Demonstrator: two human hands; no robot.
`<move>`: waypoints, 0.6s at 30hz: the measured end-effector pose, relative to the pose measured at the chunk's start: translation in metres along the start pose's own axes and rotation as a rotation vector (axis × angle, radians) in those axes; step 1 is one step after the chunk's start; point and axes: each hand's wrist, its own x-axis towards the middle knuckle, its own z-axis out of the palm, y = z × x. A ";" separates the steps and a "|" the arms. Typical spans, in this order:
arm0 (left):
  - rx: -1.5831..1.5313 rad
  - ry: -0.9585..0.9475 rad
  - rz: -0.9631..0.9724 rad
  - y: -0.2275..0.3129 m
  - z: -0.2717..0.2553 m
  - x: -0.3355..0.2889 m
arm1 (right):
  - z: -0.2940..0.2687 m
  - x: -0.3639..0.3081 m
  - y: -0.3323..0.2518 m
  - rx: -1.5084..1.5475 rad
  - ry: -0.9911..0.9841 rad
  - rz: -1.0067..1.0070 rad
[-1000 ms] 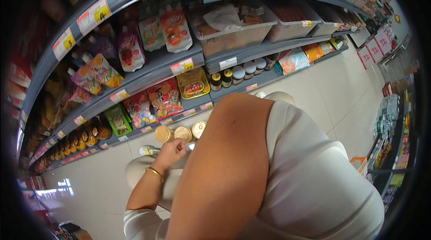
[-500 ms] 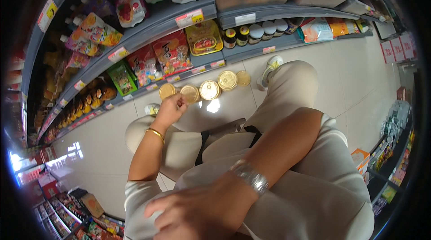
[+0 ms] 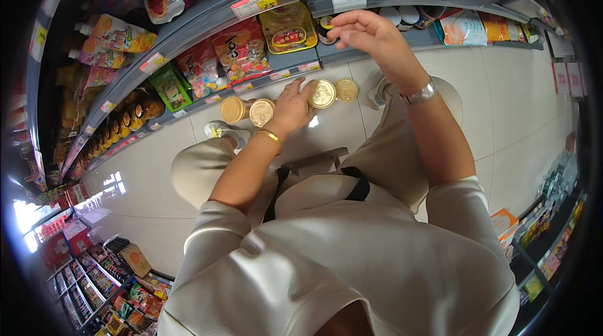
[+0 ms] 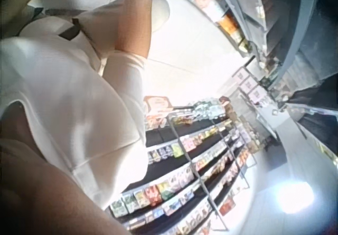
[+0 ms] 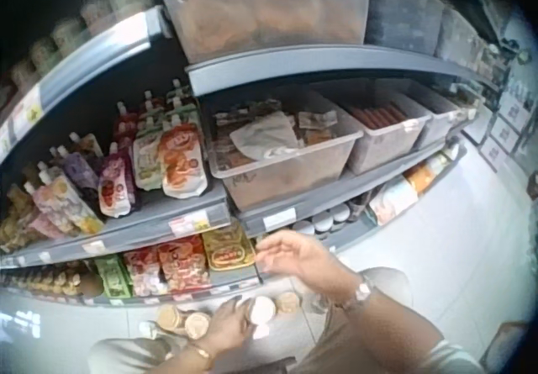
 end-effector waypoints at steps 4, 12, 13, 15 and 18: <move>0.209 -0.067 0.058 0.015 0.022 0.029 | -0.015 0.014 0.037 0.001 0.150 0.181; 0.132 -0.180 0.006 0.016 0.016 0.054 | -0.010 0.026 0.057 -0.118 0.046 0.144; 0.014 -0.110 -0.022 0.014 0.006 0.052 | -0.012 0.026 0.058 -0.130 0.049 0.155; -0.205 0.030 -0.040 0.008 -0.019 0.049 | -0.014 0.026 0.060 -0.162 0.051 0.160; -0.765 -0.064 -0.252 0.003 -0.066 0.042 | -0.014 0.027 0.061 -0.229 -0.011 0.143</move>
